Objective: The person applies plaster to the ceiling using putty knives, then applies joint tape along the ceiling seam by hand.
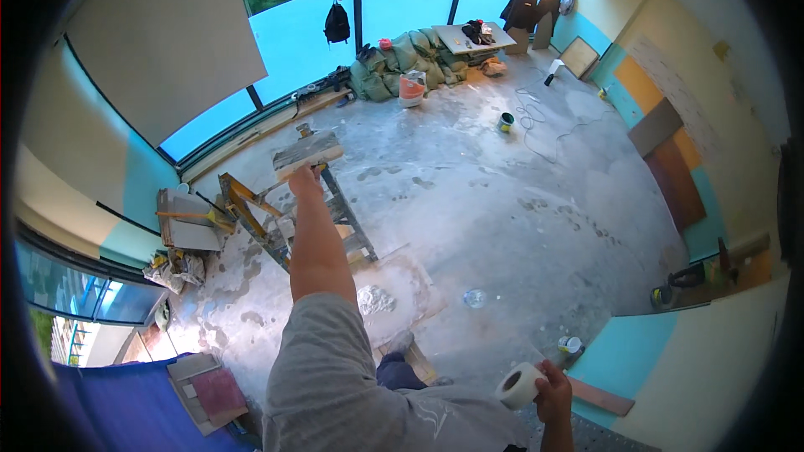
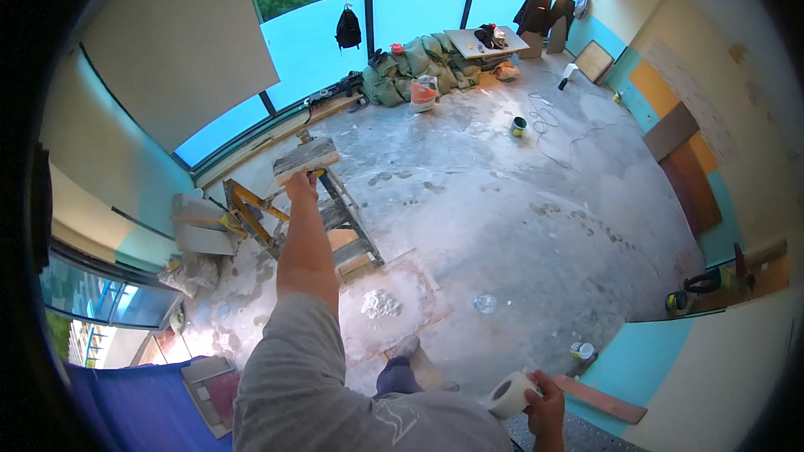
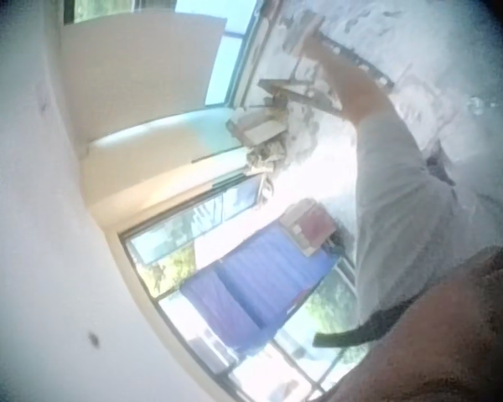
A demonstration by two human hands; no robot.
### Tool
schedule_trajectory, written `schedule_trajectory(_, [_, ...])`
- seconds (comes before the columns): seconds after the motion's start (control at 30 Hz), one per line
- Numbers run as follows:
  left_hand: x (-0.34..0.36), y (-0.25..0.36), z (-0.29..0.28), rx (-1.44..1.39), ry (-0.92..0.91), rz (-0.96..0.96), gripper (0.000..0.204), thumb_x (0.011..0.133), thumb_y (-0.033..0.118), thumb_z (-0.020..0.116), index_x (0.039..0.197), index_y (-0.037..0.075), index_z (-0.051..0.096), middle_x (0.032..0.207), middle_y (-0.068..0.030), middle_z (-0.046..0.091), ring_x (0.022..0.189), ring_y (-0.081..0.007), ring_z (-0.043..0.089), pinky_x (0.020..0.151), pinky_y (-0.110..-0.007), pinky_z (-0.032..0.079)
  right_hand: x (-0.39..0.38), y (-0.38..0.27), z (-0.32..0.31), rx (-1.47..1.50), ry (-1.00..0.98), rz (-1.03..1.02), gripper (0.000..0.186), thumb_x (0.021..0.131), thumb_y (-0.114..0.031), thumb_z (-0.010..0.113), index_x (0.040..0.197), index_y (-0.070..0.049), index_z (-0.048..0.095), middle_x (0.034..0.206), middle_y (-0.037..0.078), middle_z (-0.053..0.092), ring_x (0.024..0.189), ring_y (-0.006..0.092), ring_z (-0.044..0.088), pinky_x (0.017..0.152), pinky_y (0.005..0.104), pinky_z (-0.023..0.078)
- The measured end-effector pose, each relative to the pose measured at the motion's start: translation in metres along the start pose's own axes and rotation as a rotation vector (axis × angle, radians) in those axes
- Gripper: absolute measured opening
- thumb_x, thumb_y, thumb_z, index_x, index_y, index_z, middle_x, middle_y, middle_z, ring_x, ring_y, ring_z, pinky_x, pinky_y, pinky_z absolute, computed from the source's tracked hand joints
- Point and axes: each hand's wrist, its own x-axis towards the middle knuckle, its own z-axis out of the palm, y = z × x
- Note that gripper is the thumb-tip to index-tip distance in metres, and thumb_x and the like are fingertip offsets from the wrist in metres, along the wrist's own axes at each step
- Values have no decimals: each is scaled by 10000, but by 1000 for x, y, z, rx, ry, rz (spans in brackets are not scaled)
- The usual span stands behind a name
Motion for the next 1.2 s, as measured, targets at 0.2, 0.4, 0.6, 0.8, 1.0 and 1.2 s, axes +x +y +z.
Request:
schedule_trajectory(0.2, [10, -2, -5, 150, -164, -50, 359, 921, 191, 663, 1137, -52, 511, 964, -150, 607, 788, -215, 638, 651, -305, 603, 0, -10, 2, -33, 11, 5, 632, 783, -59, 751, 1344, 28, 475, 1233, 141, 580, 1000, 262, 647, 764, 375, 598])
schedule_trajectory(0.4, [5, 20, -21, 5, 5, -109, 403, 945, 248, 616, 1220, -7, 470, 1099, -191, 555, 825, -271, 608, 662, -362, 603, 12, -9, 6, -18, -59, 8, 591, 796, -60, 747, 1324, 21, 493, 1209, 137, 599, 998, 260, 651, 759, 375, 593])
schedule_trajectory(0.6, [-53, -28, -18, 564, -365, -205, 395, 958, 423, 547, 1111, 58, 539, 1044, -108, 587, 803, -220, 581, 584, -355, 500, 12, -22, 10, -150, -78, -55, 587, 811, -32, 720, 1343, 29, 478, 1237, 155, 593, 1006, 244, 649, 760, 364, 589])
schedule_trajectory(0.8, [-310, -129, -130, 925, -1776, -445, 487, 919, 204, 638, 1353, 53, 478, 1122, -90, 625, 993, -189, 617, 890, -360, 511, 36, -28, 40, -132, -132, -57, 579, 831, -23, 689, 1364, 19, 467, 1310, 137, 565, 983, 226, 648, 779, 352, 581])
schedule_trajectory(1.0, [-509, -43, -156, 1044, -1903, 667, 722, 716, 254, 849, 1325, 56, 517, 1101, -143, 660, 1019, -307, 628, 906, -395, 489, 30, -43, 58, 314, -193, -93, 583, 876, -22, 657, 1413, -44, 432, 1385, 112, 503, 1178, 259, 551, 926, 414, 522])
schedule_trajectory(1.2, [-543, -42, -145, 1072, -2078, 890, 771, 715, 299, 834, 1335, 2, 485, 1030, -178, 662, 955, -342, 641, 907, -429, 470, 7, -52, 36, 359, -196, -248, 588, 887, 2, 629, 1427, -26, 397, 1367, 131, 493, 1215, 274, 512, 974, 423, 478])
